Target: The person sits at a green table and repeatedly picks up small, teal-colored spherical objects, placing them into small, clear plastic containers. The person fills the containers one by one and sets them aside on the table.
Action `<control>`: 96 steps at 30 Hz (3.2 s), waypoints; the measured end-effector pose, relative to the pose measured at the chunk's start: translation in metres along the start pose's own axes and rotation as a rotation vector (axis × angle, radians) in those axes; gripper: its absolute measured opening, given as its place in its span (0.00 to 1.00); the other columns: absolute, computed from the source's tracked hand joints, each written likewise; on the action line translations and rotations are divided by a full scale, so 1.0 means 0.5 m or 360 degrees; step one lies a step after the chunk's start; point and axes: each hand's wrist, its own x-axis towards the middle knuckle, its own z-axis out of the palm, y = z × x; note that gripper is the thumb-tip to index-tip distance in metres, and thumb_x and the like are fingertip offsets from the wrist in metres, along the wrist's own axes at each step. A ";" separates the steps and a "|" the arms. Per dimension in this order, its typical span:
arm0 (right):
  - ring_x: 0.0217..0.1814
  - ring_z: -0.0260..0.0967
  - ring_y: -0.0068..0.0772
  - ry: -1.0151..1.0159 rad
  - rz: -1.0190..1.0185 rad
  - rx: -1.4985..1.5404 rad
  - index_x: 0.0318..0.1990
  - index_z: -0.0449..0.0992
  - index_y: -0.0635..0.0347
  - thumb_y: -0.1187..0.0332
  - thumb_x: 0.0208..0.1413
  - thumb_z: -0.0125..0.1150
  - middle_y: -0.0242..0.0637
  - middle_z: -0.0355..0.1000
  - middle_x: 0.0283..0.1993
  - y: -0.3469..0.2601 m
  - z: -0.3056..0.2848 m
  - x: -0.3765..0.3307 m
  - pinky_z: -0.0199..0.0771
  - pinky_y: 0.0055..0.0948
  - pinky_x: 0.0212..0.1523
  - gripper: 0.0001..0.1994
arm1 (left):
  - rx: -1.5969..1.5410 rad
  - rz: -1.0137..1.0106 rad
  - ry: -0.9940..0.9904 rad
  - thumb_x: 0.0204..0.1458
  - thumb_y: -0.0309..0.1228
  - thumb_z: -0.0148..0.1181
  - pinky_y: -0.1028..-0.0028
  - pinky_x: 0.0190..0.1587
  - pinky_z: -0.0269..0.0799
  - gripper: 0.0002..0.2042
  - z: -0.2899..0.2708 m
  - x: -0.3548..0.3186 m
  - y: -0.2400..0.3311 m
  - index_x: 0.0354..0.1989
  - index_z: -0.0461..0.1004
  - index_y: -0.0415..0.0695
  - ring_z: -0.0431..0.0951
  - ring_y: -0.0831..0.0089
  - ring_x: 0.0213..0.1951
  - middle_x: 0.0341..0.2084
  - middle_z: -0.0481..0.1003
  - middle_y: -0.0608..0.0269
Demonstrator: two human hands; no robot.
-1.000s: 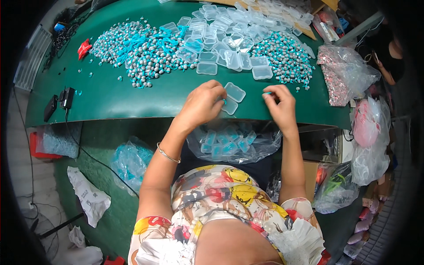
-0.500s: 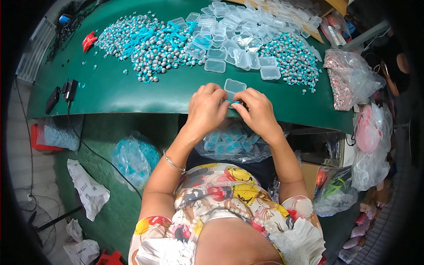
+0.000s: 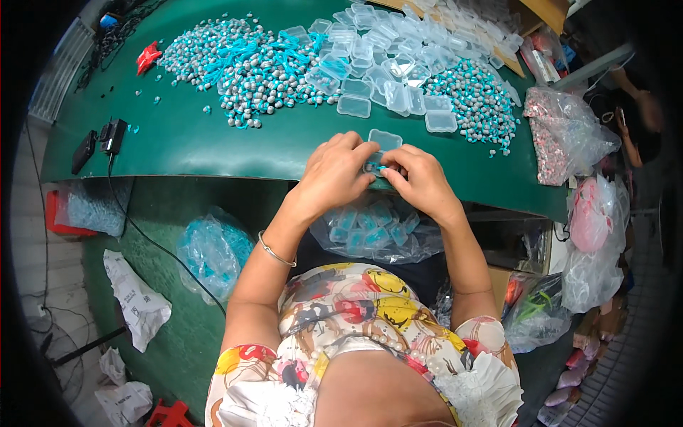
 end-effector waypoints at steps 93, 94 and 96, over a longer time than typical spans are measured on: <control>0.55 0.69 0.46 0.0346 -0.0684 -0.0700 0.47 0.79 0.58 0.68 0.53 0.66 0.39 0.74 0.49 0.030 0.052 0.129 0.61 0.42 0.58 0.14 | 0.0054 0.0335 0.0316 0.50 0.39 0.67 0.61 0.32 0.70 0.11 0.094 -0.088 0.061 0.30 0.76 0.44 0.75 0.59 0.29 0.24 0.72 0.59; 0.54 0.69 0.44 0.0326 -0.0638 -0.0680 0.46 0.79 0.57 0.68 0.52 0.67 0.38 0.74 0.47 0.032 0.056 0.127 0.60 0.42 0.57 0.14 | 0.0074 0.0320 0.0326 0.50 0.39 0.67 0.62 0.32 0.70 0.12 0.101 -0.088 0.063 0.32 0.77 0.44 0.76 0.60 0.29 0.24 0.72 0.59; 0.51 0.69 0.41 0.0281 -0.0539 -0.0643 0.44 0.79 0.56 0.68 0.49 0.69 0.36 0.73 0.44 0.039 0.052 0.107 0.58 0.44 0.55 0.14 | 0.0103 0.0291 0.0345 0.50 0.40 0.67 0.62 0.32 0.70 0.12 0.104 -0.085 0.070 0.35 0.78 0.44 0.76 0.60 0.29 0.24 0.72 0.60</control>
